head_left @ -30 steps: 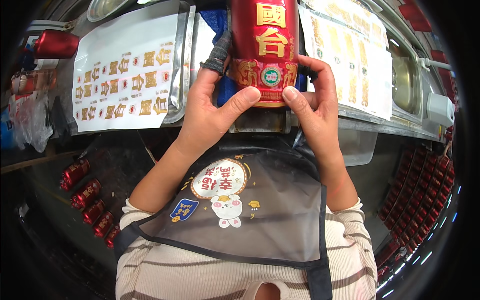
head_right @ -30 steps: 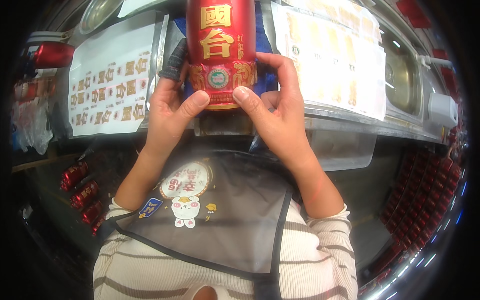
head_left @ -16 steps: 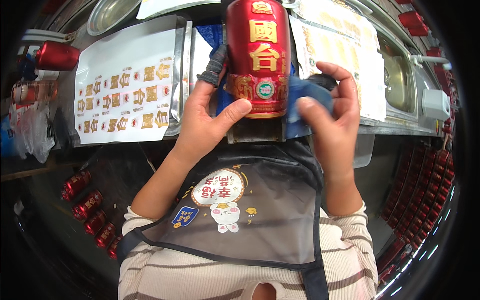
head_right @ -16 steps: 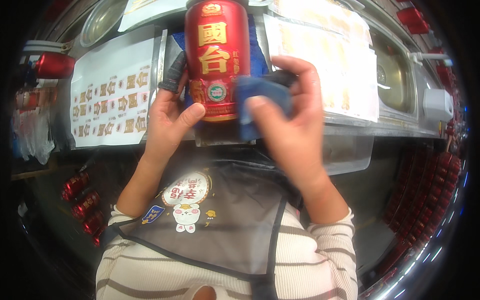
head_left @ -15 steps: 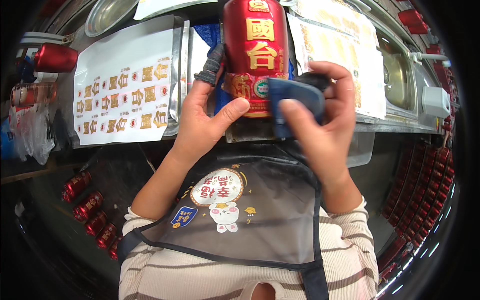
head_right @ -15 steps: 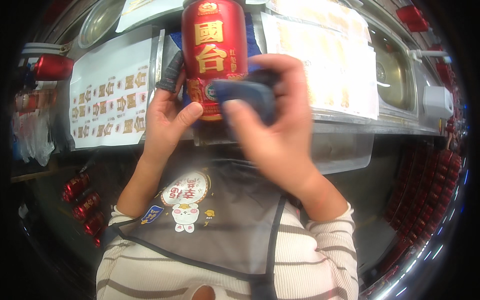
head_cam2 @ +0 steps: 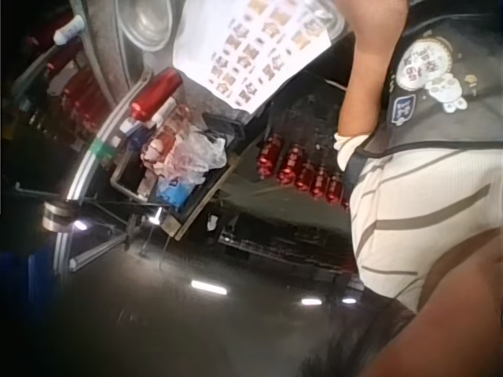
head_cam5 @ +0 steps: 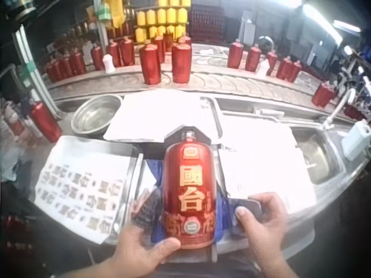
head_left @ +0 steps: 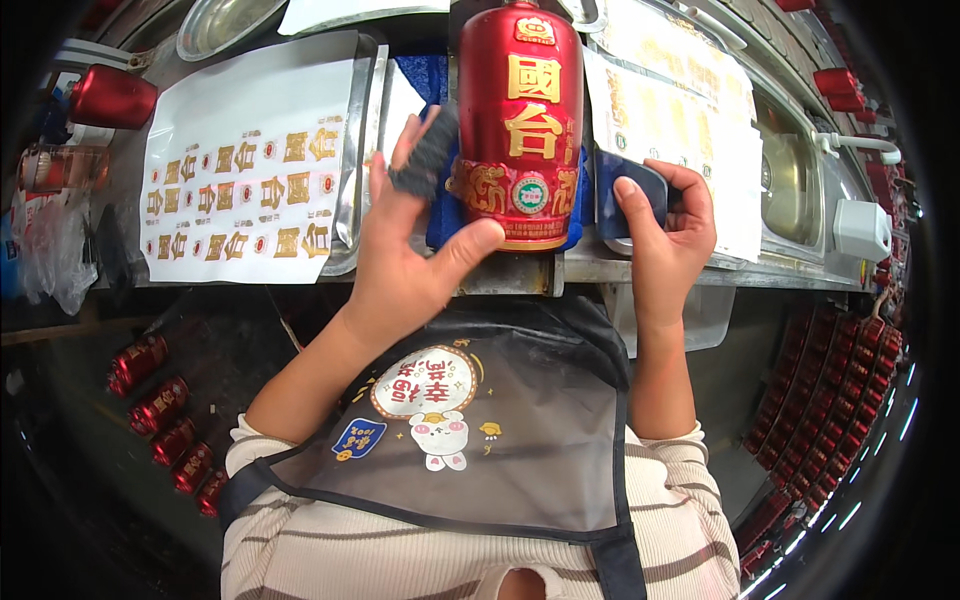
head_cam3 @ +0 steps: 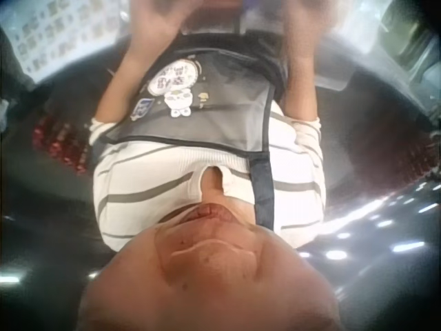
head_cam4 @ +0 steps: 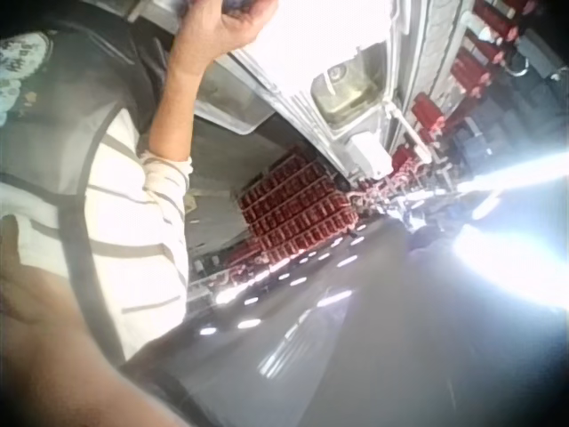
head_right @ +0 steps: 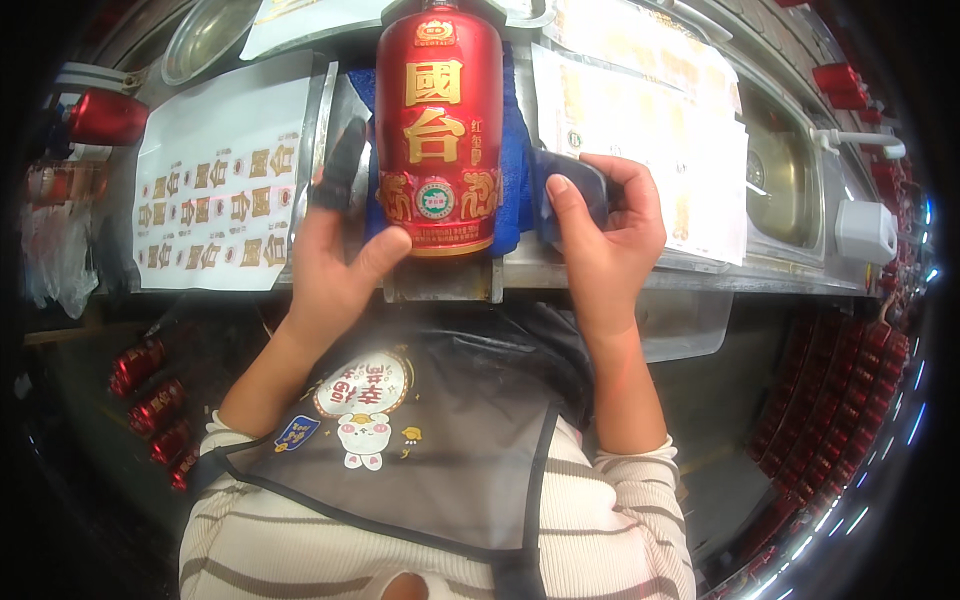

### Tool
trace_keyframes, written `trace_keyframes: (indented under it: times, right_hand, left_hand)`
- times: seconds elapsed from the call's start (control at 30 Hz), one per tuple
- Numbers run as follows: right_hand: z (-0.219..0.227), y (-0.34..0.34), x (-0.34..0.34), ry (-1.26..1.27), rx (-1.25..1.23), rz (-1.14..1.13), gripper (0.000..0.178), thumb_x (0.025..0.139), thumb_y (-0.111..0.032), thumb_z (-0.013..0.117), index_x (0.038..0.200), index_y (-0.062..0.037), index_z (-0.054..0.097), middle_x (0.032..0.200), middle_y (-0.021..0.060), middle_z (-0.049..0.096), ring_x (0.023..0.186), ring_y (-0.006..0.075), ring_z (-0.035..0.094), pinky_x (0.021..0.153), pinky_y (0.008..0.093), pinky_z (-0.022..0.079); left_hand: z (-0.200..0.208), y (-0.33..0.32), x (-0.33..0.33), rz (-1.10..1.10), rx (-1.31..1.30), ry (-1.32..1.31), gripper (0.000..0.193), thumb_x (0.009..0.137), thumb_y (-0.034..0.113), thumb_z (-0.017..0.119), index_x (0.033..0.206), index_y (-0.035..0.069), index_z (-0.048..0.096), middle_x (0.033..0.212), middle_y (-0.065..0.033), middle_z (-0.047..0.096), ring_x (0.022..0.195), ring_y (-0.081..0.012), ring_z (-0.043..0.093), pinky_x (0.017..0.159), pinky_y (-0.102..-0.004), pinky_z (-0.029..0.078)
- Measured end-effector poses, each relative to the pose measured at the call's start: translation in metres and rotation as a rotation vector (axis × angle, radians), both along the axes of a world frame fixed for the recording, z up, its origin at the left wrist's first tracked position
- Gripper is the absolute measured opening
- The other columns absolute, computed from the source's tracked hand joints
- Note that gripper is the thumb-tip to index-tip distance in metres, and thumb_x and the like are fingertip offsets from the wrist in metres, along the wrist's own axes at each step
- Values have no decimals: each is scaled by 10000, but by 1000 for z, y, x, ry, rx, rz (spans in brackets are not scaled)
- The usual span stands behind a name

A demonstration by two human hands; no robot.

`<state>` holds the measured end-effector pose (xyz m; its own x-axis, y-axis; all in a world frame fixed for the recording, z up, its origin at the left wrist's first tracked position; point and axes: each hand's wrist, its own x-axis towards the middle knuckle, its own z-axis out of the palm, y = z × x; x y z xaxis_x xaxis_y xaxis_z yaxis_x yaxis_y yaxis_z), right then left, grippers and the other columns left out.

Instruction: The person applies gold stickers to red cylindrical cans. They pick up a can, place a sticker on its side, smooth it with a blue tool, and set the can aside. The process repeats with multiple cans.

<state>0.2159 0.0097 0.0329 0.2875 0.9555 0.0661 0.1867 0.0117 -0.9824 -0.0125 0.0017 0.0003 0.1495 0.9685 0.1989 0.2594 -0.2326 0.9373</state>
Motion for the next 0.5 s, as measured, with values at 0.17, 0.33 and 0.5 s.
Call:
trace_keyframes:
  times: [0.17, 0.33, 0.5]
  right_hand:
    - [2, -8, -14, 57, 39, 130, 301, 860, -76, 761, 1095, 16, 596, 1001, 56, 646, 876, 96, 598, 790, 225, 497]
    - [14, -11, -10, -13, 55, 155, 266, 860, -48, 747, 1071, -4, 592, 956, 53, 646, 833, 85, 606, 728, 211, 503]
    - [3, -5, -4, -132, 184, 52, 224, 870, -26, 732, 1054, -13, 605, 947, 47, 642, 845, 69, 588, 715, 213, 482]
  left_hand:
    - [20, -8, 12, 6, 352, 559, 456, 914, 544, 602, 1107, 165, 765, 1603, -193, 283, 1481, -460, 159, 1101, -687, -16]
    - [21, -9, 9, 92, 350, 634, 430, 947, 526, 563, 1117, 184, 760, 1598, -205, 285, 1476, -466, 167, 1083, -710, -12]
    - [13, -34, 10, 52, 336, 605, 405, 950, 503, 574, 1144, 194, 750, 1601, -221, 264, 1485, -471, 135, 1096, -697, -37]
